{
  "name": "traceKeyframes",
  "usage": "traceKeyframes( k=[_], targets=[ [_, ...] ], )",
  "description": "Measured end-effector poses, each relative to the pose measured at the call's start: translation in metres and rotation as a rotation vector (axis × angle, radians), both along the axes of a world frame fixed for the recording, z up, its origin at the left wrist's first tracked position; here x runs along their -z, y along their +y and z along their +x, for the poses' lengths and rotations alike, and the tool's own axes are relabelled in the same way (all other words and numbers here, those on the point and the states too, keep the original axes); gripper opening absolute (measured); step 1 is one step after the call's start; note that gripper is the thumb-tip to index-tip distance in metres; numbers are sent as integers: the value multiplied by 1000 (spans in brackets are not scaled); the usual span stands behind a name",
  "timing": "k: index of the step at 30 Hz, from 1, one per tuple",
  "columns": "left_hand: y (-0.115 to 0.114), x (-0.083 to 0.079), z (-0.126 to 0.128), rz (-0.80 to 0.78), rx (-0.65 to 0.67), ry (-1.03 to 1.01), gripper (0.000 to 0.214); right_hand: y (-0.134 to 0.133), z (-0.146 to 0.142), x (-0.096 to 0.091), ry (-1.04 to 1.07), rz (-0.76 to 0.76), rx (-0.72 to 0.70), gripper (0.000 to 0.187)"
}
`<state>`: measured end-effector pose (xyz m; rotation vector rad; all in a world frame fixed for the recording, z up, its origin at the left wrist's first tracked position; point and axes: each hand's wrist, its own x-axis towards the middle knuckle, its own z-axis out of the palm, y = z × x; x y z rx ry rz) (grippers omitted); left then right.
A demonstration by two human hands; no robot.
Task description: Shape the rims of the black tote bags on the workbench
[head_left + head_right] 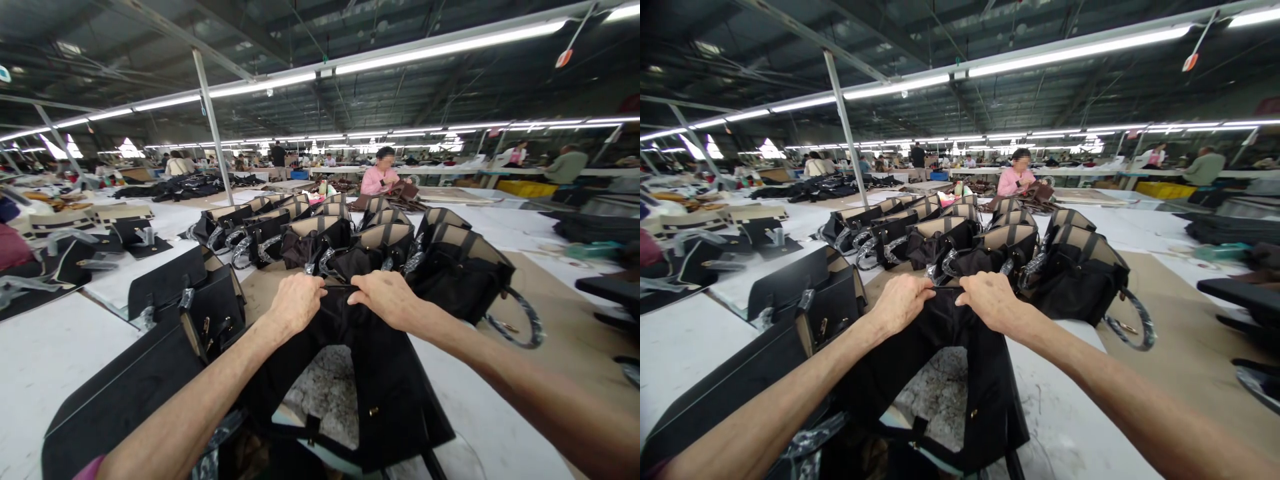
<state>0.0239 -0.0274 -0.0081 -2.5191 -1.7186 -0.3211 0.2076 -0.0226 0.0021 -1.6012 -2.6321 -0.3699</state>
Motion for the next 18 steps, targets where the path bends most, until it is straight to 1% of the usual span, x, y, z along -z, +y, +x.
traceKeyframes(
  k=[3, 7, 12, 15, 18],
  targets=[
    [1, 1, 2, -5, -36, -13, 24, -2, -10, -1, -7, 46, -57, 22],
    [2, 4, 2, 18, -47, -19, 25, 2, -20, -4, 18, 4, -53, 18],
    [1, 4, 1, 14, -22, -22, 25, 7, -20, -5, 10, -20, -64, 24],
    [0, 3, 1, -20, -36, -19, 27, 7, -21, -4, -14, -9, -74, 27],
    [-1, 3, 1, -23, -32, -13, 29, 8, -26, -3, -23, -31, -114, 25]
  ],
)
